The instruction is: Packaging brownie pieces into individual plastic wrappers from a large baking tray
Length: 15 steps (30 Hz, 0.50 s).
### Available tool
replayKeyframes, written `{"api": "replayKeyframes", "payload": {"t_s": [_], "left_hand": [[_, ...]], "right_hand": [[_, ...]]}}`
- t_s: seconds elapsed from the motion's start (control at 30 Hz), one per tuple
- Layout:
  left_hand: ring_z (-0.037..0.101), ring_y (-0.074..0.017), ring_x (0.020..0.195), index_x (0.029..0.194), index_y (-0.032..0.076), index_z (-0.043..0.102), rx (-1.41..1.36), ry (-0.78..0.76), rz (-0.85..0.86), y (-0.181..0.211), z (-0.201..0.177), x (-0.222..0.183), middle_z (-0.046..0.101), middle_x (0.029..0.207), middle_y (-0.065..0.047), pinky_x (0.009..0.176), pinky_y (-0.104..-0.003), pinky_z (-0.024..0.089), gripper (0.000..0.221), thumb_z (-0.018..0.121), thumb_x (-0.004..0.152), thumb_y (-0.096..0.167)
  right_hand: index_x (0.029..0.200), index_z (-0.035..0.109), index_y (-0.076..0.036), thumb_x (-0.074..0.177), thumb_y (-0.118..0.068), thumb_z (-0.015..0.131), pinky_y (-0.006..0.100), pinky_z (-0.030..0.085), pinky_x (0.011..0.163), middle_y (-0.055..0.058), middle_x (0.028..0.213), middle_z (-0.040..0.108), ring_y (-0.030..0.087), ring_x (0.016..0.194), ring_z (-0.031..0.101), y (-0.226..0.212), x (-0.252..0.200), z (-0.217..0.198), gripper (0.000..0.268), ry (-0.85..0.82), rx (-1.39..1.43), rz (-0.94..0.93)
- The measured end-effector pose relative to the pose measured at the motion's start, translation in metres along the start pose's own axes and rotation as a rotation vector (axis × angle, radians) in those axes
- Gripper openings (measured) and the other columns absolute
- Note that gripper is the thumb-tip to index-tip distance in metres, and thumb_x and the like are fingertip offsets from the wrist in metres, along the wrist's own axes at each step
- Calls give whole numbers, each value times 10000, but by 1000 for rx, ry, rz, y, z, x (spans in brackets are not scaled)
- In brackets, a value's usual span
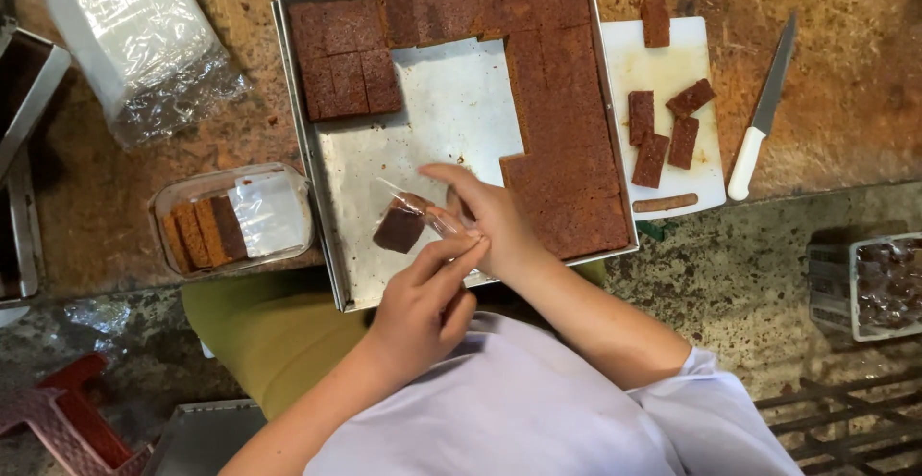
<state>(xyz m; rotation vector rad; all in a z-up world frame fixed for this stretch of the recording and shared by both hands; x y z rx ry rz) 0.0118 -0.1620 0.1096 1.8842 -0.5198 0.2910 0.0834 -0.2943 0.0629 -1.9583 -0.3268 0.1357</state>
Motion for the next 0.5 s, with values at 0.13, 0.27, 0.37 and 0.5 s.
{"api": "replayKeyframes", "payload": {"t_s": [0.13,0.27,0.37,0.5], "left_hand": [[772,-340,804,1062,47,787,11,-42,18,-26,-31,1,776,1036,-133,669,-416,600,304,699,793,-65],[699,-309,932,1182,52,733,673,127,30,-104,-88,-29,710,1081,-137,851,-355,548,236,636,969,20],[666,-512,995,1167,-36,548,642,69,-425,-115,-107,-31,646,1252,-364,854,-576,537,375,798,909,70],[719,-422,881,1078,121,654,675,-128,-810,-132,-110,-39,740,861,-157,790,-529,546,173,717,985,252]], "right_hand": [[1162,781,-109,920,-129,557,574,541,917,215,1024,791,495,998,707,-53,12,-26,330,-685,-422,217],[1313,651,53,912,127,442,597,458,1083,326,1240,675,498,1229,600,-33,21,-52,458,-183,116,-38],[1457,484,79,997,98,522,496,363,1190,260,1450,572,376,1407,502,1,26,-76,463,57,239,-269],[1451,546,-81,1042,-363,532,552,265,1128,137,1497,516,326,1446,388,57,34,-67,498,-317,-626,-7]]}}
Point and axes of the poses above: each hand's wrist, its own x-axis towards the middle knuckle, its own z-axis out of the palm, y = z × x, the point moved 4 cm from there along x, towards the middle knuckle
